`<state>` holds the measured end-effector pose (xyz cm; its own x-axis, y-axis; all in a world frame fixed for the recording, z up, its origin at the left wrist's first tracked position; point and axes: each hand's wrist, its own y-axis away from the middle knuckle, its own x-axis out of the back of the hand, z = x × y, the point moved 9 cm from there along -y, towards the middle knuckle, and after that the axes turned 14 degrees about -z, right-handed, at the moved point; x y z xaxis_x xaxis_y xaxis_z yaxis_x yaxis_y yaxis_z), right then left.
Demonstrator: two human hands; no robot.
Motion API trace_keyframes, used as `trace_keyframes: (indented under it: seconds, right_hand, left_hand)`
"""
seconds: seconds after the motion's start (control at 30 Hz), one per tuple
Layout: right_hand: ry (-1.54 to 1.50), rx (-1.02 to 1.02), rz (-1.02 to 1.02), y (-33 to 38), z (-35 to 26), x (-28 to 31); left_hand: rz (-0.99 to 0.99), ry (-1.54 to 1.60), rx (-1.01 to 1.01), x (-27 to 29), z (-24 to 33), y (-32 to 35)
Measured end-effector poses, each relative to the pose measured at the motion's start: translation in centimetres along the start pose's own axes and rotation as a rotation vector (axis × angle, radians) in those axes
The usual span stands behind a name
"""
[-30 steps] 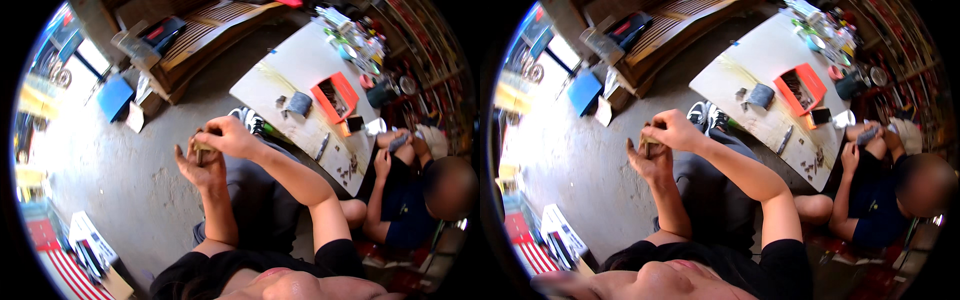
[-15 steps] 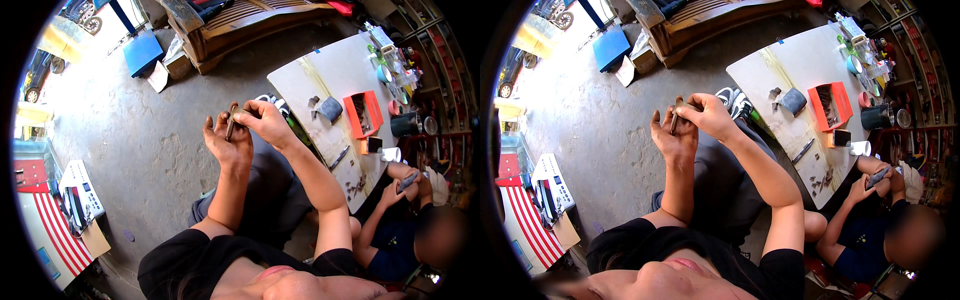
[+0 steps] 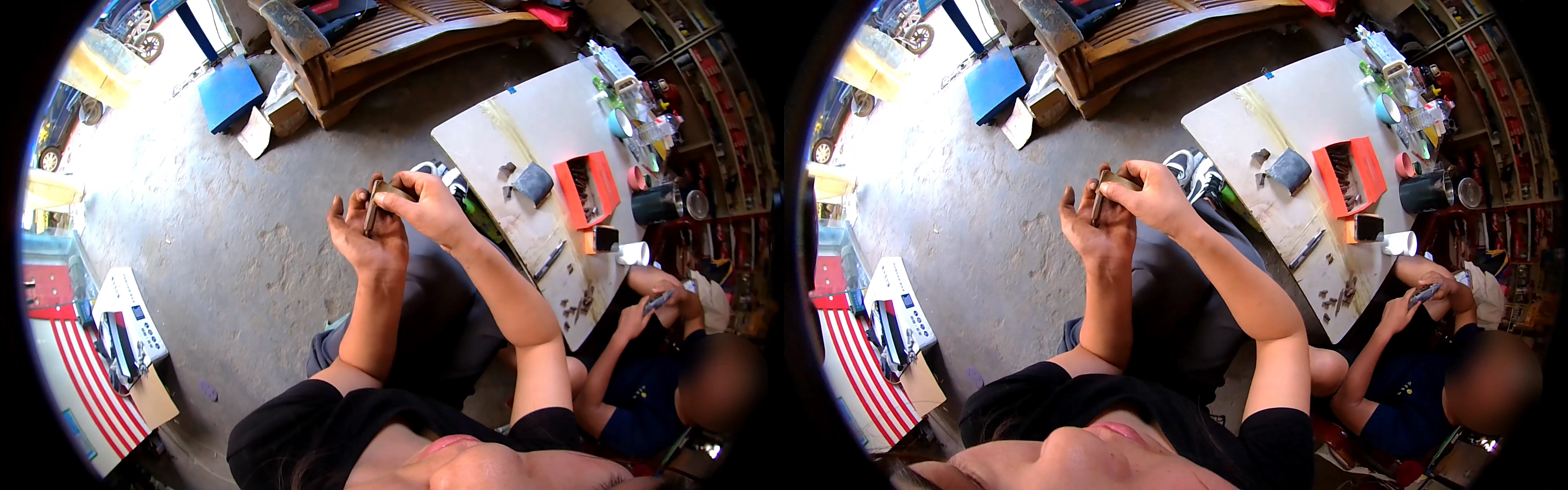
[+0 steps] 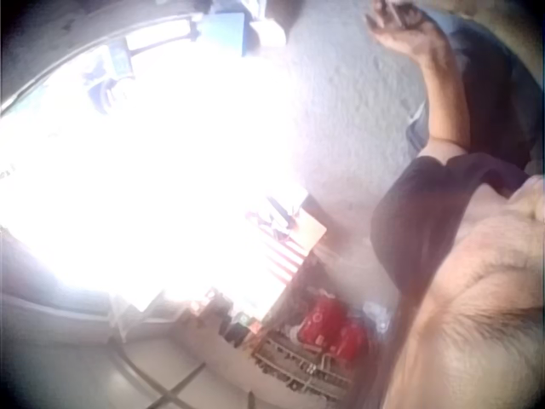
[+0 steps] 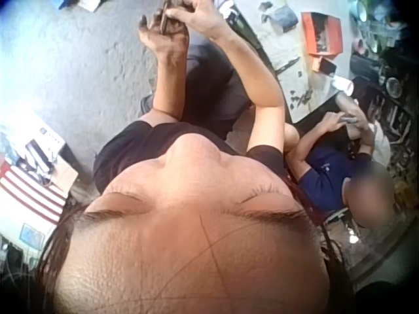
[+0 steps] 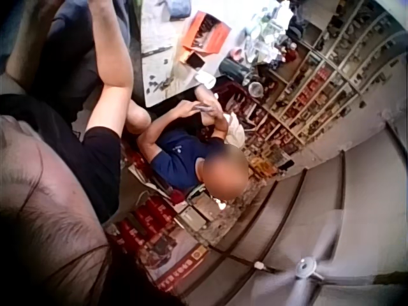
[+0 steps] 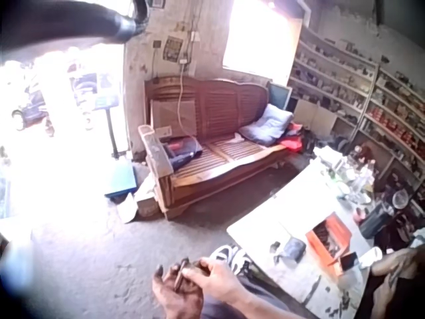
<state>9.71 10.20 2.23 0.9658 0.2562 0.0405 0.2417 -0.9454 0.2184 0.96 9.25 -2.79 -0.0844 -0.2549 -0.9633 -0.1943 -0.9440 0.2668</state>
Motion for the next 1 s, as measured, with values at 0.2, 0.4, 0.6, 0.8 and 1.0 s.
trace_keyframes:
  seconds: [0.2,0.4,0.6,0.8,1.0]
  right_hand:
    - [-0.007,0.027,-0.006,-0.1,0.0,0.0]
    - [0.044,0.006,-0.031,-0.2,0.3,-0.3]
    - [0.071,0.016,-0.041,-0.5,0.2,-0.6]
    - [0.243,0.095,0.028,-0.6,0.4,0.8]
    - [0.136,0.140,-0.045,0.1,-0.5,-0.2]
  left_hand:
    - [0.002,-0.012,-0.015,0.4,0.1,-0.1]
    - [0.006,-0.050,-0.002,0.5,0.3,0.2]
    - [0.027,-0.081,0.003,0.5,0.8,0.1]
    - [0.055,-0.173,0.041,2.2,0.4,-0.5]
    - [0.103,-0.277,-0.012,2.2,1.1,-0.7]
